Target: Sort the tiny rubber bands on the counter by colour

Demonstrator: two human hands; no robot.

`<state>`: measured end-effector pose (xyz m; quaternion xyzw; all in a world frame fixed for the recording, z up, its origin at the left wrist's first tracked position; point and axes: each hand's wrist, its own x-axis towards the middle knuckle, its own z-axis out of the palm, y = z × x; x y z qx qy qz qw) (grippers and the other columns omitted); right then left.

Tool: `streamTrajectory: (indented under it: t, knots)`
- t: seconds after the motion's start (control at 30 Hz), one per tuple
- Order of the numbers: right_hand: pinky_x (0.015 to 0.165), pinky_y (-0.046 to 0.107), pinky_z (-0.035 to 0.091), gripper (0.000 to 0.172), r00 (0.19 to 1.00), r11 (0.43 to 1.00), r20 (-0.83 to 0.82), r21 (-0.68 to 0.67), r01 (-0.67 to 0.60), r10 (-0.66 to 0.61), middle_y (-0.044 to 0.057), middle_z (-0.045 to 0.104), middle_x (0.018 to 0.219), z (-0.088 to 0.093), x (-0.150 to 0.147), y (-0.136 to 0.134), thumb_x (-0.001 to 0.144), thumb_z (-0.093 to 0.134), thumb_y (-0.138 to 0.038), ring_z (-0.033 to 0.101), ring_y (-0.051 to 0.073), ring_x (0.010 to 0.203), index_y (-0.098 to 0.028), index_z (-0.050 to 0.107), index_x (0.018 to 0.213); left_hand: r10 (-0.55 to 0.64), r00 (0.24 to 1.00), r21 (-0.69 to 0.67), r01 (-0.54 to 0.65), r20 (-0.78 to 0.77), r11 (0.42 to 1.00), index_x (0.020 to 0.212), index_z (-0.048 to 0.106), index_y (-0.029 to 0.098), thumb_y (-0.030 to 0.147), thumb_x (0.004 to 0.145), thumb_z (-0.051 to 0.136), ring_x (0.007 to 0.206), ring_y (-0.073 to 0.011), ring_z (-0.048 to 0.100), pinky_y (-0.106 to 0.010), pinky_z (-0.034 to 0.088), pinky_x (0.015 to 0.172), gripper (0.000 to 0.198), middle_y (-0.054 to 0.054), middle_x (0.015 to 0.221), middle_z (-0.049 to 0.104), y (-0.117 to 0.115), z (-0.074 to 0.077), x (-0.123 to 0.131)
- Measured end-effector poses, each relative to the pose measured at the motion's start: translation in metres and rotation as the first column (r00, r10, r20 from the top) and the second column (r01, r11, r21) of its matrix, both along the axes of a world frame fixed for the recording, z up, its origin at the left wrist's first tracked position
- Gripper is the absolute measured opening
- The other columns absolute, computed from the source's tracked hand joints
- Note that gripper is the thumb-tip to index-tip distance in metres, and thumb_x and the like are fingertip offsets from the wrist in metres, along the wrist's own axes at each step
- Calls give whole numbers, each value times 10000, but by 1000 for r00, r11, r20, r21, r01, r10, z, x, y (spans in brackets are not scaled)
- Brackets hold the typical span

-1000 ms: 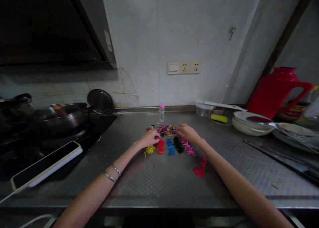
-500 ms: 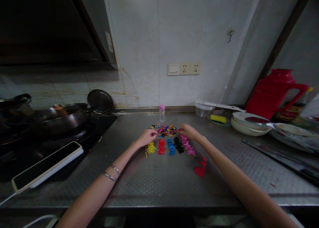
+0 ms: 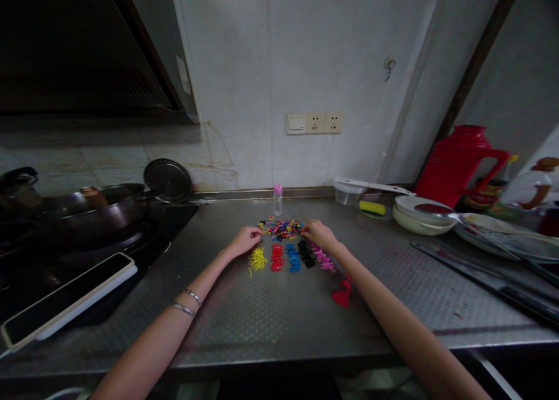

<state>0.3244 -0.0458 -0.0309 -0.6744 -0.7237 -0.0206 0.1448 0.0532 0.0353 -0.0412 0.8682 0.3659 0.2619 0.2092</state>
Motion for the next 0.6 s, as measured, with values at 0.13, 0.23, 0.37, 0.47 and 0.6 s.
streamTrajectory:
  t: [0.13,0.23,0.37,0.47,0.6]
  knots:
    - [737,232,408,230,1000,1000,10,-6,9,-9,72,593,979,3,-5,-2,825,458,-312,521,182,953,-215,646,915,-2,1000,7,2,16,1000,881,667,117,239,737,458,740,-147,591,-248,442,731,281,-73,874,669,4,-2,-2]
    - [742,233,404,240,1000,1000,18,8,-1,1,77,593,950,4,-7,-3,834,447,-317,522,183,944,-207,648,906,7,1000,-6,-7,27,1000,873,667,118,246,740,453,764,-152,590,-250,440,746,282,-71,876,670,6,-2,-5]
    - [734,241,409,264,1000,1000,26,1,11,-11,81,585,948,5,-11,-3,841,436,-352,517,190,945,-206,637,931,24,998,-26,-23,53,999,853,668,121,280,750,452,760,-157,590,-255,436,748,287,-66,854,673,7,0,-7]
    - [730,246,412,251,999,1000,31,-6,23,-23,87,576,963,5,-14,-4,838,448,-346,508,197,958,-204,634,928,25,997,-24,-23,79,999,832,667,118,317,759,448,746,-159,590,-254,434,734,305,-65,833,674,6,1,-8]
    - [731,244,411,222,999,1000,39,4,6,-6,82,569,963,4,-15,-3,833,456,-317,502,200,962,-203,638,889,36,996,-32,-33,76,999,823,666,121,339,764,439,734,-159,585,-253,429,724,320,-58,822,673,5,1,-8]
